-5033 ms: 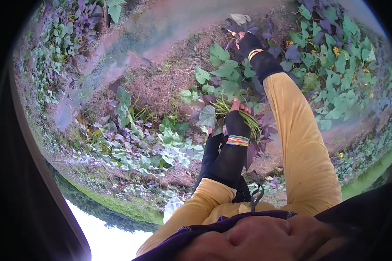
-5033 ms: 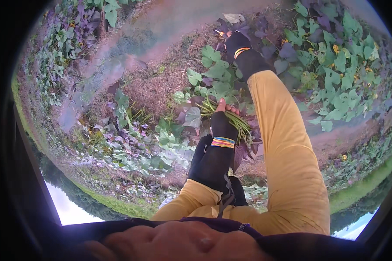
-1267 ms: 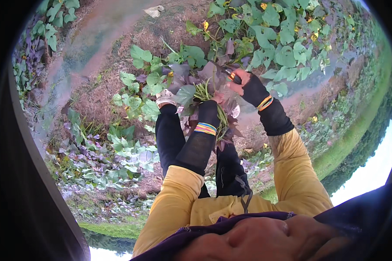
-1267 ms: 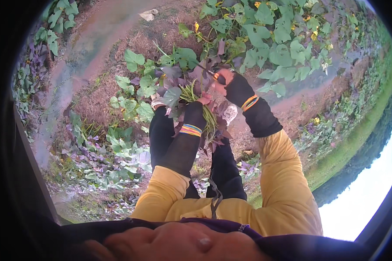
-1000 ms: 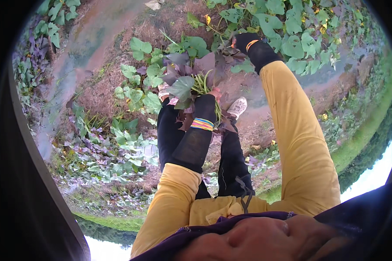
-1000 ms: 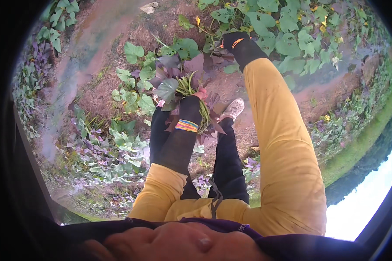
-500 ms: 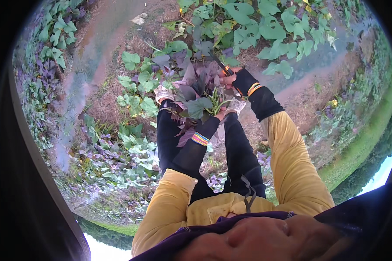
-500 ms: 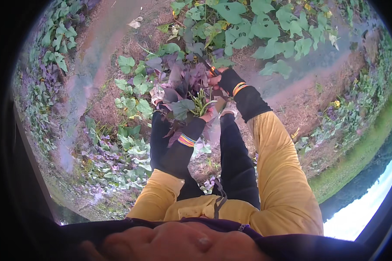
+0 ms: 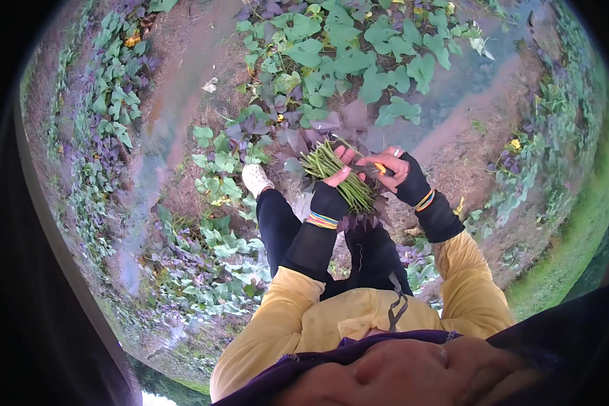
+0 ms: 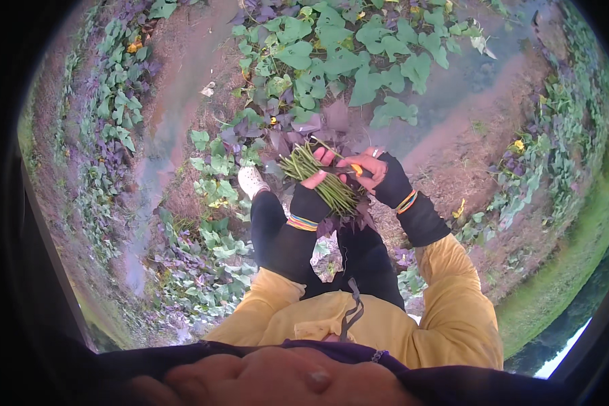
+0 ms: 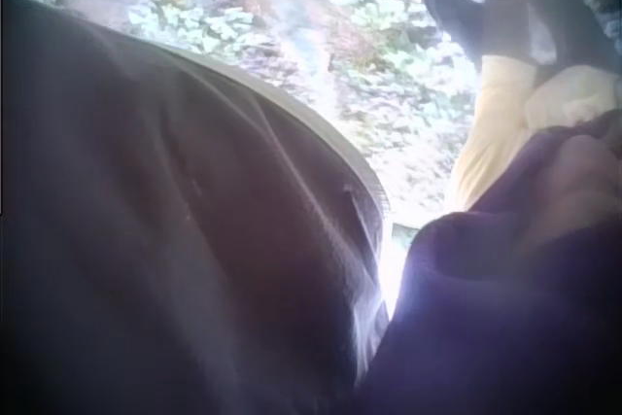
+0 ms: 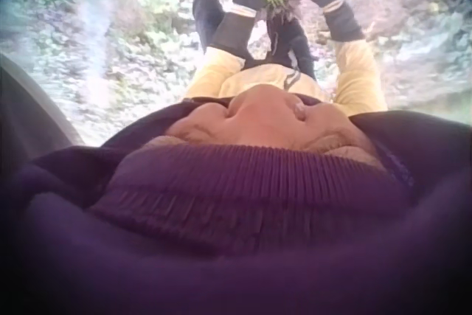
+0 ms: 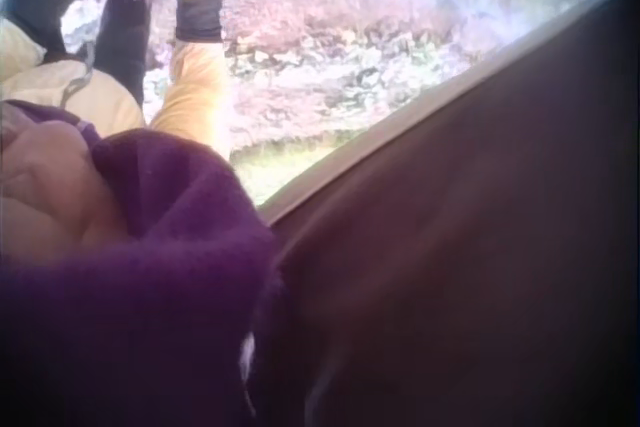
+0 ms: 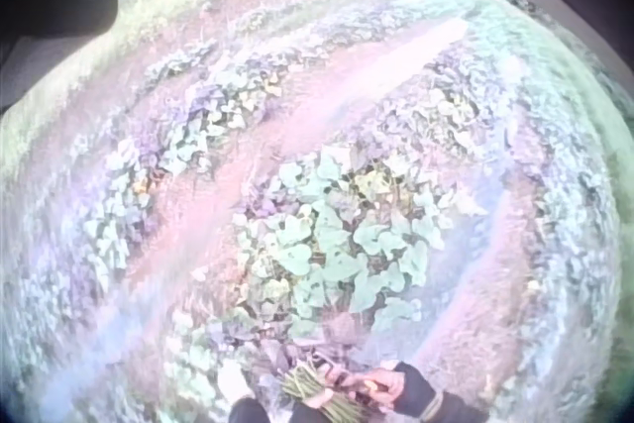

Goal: The person harvests potato leaves and stems by hand and with shears in a field, bunching them together while walking through the crop.

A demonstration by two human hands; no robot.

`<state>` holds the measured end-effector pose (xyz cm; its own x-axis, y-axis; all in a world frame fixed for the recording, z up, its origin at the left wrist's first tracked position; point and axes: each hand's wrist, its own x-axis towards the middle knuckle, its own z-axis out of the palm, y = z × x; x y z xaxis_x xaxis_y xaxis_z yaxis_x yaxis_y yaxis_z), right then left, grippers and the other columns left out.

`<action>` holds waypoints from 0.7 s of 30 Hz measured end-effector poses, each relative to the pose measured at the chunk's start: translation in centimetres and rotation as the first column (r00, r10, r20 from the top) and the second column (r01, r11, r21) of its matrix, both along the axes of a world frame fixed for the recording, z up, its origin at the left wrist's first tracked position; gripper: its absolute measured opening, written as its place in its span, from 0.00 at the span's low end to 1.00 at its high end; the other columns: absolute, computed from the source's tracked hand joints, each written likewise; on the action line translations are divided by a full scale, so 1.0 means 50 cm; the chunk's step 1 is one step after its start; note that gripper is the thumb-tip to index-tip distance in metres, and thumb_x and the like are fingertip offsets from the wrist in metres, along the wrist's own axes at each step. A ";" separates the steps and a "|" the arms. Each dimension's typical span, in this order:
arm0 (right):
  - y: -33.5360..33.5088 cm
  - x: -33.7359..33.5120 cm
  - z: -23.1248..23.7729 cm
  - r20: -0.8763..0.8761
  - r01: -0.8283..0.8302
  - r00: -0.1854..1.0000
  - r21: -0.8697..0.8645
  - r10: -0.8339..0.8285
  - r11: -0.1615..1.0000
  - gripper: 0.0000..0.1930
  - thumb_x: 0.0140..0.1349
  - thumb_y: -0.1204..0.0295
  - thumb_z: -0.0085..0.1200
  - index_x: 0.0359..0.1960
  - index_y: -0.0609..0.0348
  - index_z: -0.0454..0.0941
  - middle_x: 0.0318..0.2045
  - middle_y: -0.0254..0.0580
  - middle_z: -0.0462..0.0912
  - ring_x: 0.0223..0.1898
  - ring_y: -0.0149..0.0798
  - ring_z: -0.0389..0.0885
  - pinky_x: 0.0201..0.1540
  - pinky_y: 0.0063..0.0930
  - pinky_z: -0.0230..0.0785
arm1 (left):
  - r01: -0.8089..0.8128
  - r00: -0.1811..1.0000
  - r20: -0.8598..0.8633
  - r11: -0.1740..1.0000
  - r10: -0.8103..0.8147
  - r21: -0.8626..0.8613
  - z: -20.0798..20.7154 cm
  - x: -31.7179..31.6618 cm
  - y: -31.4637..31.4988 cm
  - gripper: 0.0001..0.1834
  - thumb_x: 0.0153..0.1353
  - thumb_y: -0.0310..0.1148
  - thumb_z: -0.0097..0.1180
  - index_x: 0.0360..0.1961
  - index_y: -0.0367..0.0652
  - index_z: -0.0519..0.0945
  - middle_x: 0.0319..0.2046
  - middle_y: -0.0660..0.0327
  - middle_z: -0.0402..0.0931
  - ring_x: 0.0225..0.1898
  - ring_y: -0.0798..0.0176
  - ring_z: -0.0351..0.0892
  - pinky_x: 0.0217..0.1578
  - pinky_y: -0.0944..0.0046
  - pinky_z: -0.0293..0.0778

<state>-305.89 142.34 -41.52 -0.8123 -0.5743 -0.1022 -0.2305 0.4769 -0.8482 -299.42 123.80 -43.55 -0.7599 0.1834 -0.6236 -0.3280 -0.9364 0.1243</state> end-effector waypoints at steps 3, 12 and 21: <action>0.031 0.042 0.003 0.133 0.164 0.979 -0.058 -0.155 0.985 0.21 0.47 0.78 0.56 0.46 0.49 0.78 0.30 0.41 0.77 0.28 0.39 0.77 0.32 0.27 0.68 | 0.060 0.995 -0.087 0.995 -0.053 0.078 0.003 -0.036 0.053 0.33 0.56 0.23 0.53 0.64 0.52 0.59 0.59 0.58 0.62 0.60 0.49 0.65 0.52 0.48 0.71; 0.046 -0.001 0.007 0.088 0.196 0.975 0.067 -0.202 0.978 0.14 0.48 0.77 0.59 0.40 0.55 0.80 0.32 0.45 0.77 0.33 0.41 0.78 0.34 0.28 0.69 | 0.119 0.990 -0.081 0.992 -0.115 0.047 -0.004 -0.096 0.054 0.28 0.58 0.24 0.51 0.61 0.49 0.63 0.41 0.59 0.73 0.50 0.51 0.73 0.51 0.48 0.72; -0.049 -0.345 -0.115 0.905 0.640 0.395 -0.146 -0.160 0.755 0.08 0.62 0.66 0.52 0.38 0.56 0.75 0.29 0.31 0.78 0.26 0.24 0.75 0.28 0.16 0.69 | 0.046 0.959 -0.268 0.887 0.089 0.459 0.023 -0.349 0.054 0.27 0.51 0.30 0.59 0.53 0.50 0.66 0.56 0.54 0.65 0.60 0.42 0.62 0.57 0.38 0.62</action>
<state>-323.16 139.90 -47.25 -0.6206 -0.3687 -0.6921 0.7735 -0.1430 -0.6174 -316.85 126.51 -42.42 -0.8943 0.3773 -0.2407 -0.3230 -0.9164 -0.2365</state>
